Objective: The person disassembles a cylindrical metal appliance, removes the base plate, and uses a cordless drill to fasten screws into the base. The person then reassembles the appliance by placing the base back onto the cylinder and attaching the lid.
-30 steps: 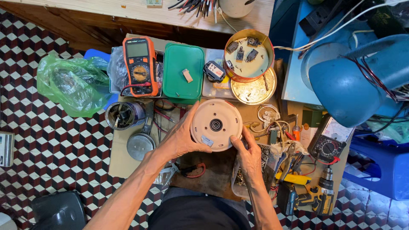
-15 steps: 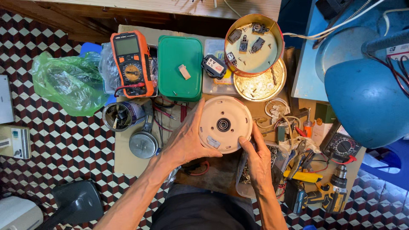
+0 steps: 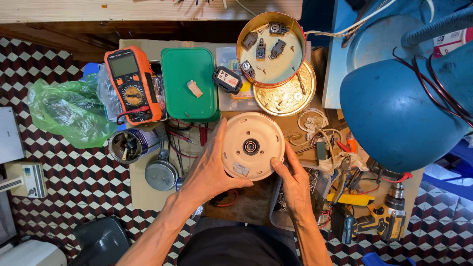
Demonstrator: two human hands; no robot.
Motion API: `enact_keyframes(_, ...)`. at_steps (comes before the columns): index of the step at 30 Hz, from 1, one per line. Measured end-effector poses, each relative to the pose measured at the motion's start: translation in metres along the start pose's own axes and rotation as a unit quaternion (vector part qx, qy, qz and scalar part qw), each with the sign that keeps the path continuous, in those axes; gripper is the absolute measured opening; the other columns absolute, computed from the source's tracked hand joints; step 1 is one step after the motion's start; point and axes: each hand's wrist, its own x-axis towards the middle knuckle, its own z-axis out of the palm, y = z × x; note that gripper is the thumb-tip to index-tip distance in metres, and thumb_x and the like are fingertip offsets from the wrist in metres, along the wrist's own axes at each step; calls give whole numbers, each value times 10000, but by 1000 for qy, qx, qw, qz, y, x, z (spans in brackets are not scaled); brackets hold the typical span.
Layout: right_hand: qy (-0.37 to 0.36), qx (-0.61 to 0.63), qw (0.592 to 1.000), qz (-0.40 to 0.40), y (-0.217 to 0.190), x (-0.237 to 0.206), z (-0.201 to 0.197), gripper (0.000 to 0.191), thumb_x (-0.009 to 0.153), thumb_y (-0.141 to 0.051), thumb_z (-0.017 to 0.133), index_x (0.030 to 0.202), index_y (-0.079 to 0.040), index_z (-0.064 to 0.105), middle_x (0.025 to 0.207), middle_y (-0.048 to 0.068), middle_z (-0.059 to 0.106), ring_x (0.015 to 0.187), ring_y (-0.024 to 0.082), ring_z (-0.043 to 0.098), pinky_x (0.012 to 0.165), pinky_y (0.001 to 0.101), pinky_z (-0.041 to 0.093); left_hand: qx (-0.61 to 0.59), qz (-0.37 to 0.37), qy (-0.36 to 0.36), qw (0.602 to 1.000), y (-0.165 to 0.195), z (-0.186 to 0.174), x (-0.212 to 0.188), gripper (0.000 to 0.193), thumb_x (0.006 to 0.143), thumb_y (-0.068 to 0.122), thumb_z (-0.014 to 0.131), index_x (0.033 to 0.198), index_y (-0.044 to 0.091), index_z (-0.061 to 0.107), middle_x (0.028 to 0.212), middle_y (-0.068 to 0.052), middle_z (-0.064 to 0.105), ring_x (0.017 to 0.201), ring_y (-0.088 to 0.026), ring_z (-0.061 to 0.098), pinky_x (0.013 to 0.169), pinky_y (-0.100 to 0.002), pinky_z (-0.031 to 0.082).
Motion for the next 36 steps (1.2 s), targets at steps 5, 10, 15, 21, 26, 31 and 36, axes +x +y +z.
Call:
enact_keyframes(5, 2, 15, 1000, -2, 2, 3, -1, 664, 904, -222, 683, 1516, -53, 486, 1547, 133, 542, 1435, 219, 487, 1177, 345, 351, -21, -21, -3, 1000, 3, 3, 2, 1441, 543, 291, 1003, 1590, 6, 56, 1644, -288, 204, 1518, -402, 277, 1204, -461, 307)
enact_keyframes(10, 1, 9, 1000, 6, 4, 5, -4, 667, 906, -211, 683, 1520, -51, 475, 1561, 126, 521, 1445, 210, 472, 1176, 338, 342, -25, -22, -3, 999, 4, 4, 5, 1429, 548, 290, 998, 1595, 8, 67, 1629, -270, 270, 1513, -391, 328, 1202, -455, 330)
enact_keyframes(15, -1, 29, 1000, 10, 6, 6, -4, 695, 898, -225, 701, 1522, -40, 460, 1577, 137, 502, 1458, 218, 459, 1184, 352, 336, -9, -24, -6, 1000, 3, 3, 7, 1433, 527, 292, 1009, 1585, 6, 86, 1611, -270, 278, 1501, -385, 325, 1196, -454, 325)
enact_keyframes(21, -23, -26, 999, 3, 8, 3, -5, 718, 881, -249, 721, 1525, -49, 473, 1536, 135, 538, 1443, 219, 463, 1177, 361, 337, 6, -36, -21, 999, -2, -3, 6, 1425, 517, 282, 1006, 1587, 25, 101, 1611, -251, 289, 1500, -376, 321, 1194, -448, 323)
enact_keyframes(26, -28, -5, 1000, 9, 9, 0, -2, 729, 875, -252, 718, 1528, -52, 462, 1548, 129, 517, 1445, 216, 458, 1175, 366, 342, -18, -43, -33, 998, -5, -5, 6, 1430, 516, 276, 1000, 1594, 31, 94, 1616, -243, 292, 1506, -368, 323, 1207, -446, 305)
enact_keyframes(31, -24, 25, 999, 19, 10, 0, -1, 739, 868, -248, 724, 1528, -52, 456, 1566, 132, 496, 1451, 216, 449, 1173, 367, 346, -6, -27, -31, 999, -4, -5, 7, 1432, 521, 292, 1003, 1590, 18, 90, 1612, -256, 285, 1507, -375, 312, 1209, -446, 301)
enact_keyframes(36, -16, 25, 999, 15, 11, 2, -4, 734, 880, -243, 720, 1530, -29, 454, 1581, 142, 493, 1462, 221, 446, 1187, 356, 329, 9, -22, -34, 999, -1, -5, 9, 1442, 522, 291, 1006, 1584, 9, 71, 1614, -270, 257, 1510, -388, 275, 1211, -452, 282)
